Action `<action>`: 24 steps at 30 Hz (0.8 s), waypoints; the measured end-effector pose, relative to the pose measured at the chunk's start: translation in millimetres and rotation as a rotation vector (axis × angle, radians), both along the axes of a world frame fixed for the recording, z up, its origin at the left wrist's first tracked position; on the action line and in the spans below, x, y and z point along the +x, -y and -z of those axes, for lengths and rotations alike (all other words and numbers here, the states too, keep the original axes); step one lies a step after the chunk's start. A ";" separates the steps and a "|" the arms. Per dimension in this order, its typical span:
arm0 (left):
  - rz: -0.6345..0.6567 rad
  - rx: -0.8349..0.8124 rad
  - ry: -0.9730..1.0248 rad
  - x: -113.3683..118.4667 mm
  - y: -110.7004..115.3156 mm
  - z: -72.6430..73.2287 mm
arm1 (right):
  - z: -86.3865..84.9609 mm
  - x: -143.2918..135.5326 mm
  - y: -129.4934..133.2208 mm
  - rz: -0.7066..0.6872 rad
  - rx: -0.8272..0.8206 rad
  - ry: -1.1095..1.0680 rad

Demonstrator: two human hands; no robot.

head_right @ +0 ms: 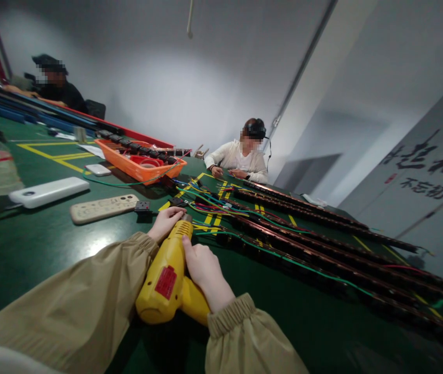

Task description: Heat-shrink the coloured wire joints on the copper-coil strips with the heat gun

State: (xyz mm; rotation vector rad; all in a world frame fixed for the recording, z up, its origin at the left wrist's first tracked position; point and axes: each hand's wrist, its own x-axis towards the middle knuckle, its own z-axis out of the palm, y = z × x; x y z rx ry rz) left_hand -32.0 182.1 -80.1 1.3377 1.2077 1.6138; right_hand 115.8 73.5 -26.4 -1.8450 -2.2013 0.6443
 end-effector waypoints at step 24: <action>0.095 -0.103 0.173 5.2 1.9 -2.6 | 8.5 84.6 0.5 0.209 -0.036 -0.126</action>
